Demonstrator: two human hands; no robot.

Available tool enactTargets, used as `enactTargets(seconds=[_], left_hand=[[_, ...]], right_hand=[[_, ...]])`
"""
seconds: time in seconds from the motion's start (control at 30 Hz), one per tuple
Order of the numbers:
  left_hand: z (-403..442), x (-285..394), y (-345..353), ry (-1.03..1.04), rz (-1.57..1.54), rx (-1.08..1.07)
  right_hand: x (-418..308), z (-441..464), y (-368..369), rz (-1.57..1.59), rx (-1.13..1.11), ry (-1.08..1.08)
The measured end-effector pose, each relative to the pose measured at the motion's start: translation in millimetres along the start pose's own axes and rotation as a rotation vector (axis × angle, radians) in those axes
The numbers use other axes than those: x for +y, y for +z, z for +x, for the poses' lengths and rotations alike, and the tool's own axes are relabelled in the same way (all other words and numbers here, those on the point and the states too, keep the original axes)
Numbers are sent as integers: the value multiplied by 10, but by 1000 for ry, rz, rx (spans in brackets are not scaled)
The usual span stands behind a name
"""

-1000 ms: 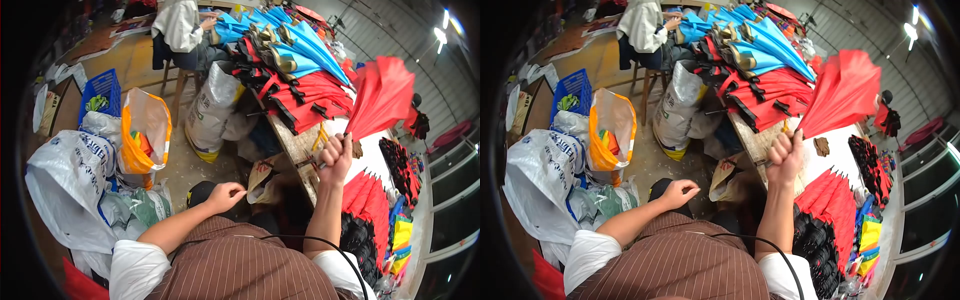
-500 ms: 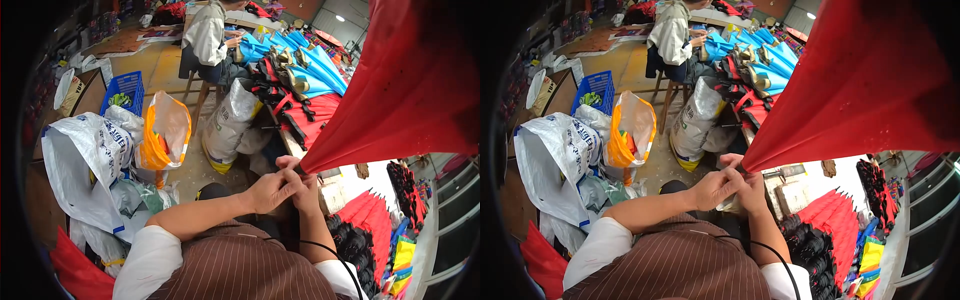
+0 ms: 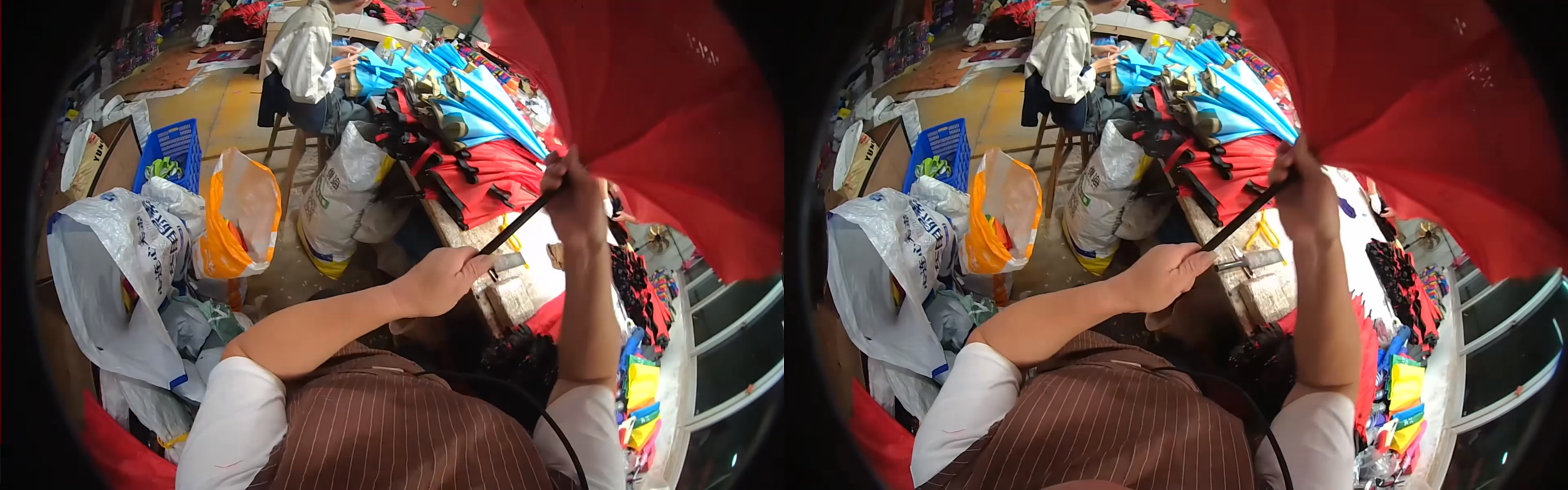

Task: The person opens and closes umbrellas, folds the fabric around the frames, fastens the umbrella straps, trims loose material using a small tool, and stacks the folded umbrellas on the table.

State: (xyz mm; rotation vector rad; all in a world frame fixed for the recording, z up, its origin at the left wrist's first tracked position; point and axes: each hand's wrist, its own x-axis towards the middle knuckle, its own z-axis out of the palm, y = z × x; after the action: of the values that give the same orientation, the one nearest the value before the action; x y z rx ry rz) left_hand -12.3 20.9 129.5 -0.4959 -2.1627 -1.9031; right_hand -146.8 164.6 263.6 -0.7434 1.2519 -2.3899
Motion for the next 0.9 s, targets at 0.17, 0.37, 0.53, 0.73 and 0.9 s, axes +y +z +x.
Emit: enactTargets(seconds=[0.17,0.37,0.53,0.73,0.9], left_hand=[[-160,59,-148,-202,-75,-68],[-1046,-413,-178,-291,-52,-235],[-840,-331,-123,-293,-123,-200],[-319,213,-199,-439,-409,-110],[-176,361,-108,-414,-404,-171]], right_hand=[[-498,499,-166,-21,145,-17],[-1487,1101,-706,-286,309,-313],[-1037,1117,-632,-466,-60,-133],[-214,522,115,-271,183,-38],[-452,630,-67,-196,261,-188]])
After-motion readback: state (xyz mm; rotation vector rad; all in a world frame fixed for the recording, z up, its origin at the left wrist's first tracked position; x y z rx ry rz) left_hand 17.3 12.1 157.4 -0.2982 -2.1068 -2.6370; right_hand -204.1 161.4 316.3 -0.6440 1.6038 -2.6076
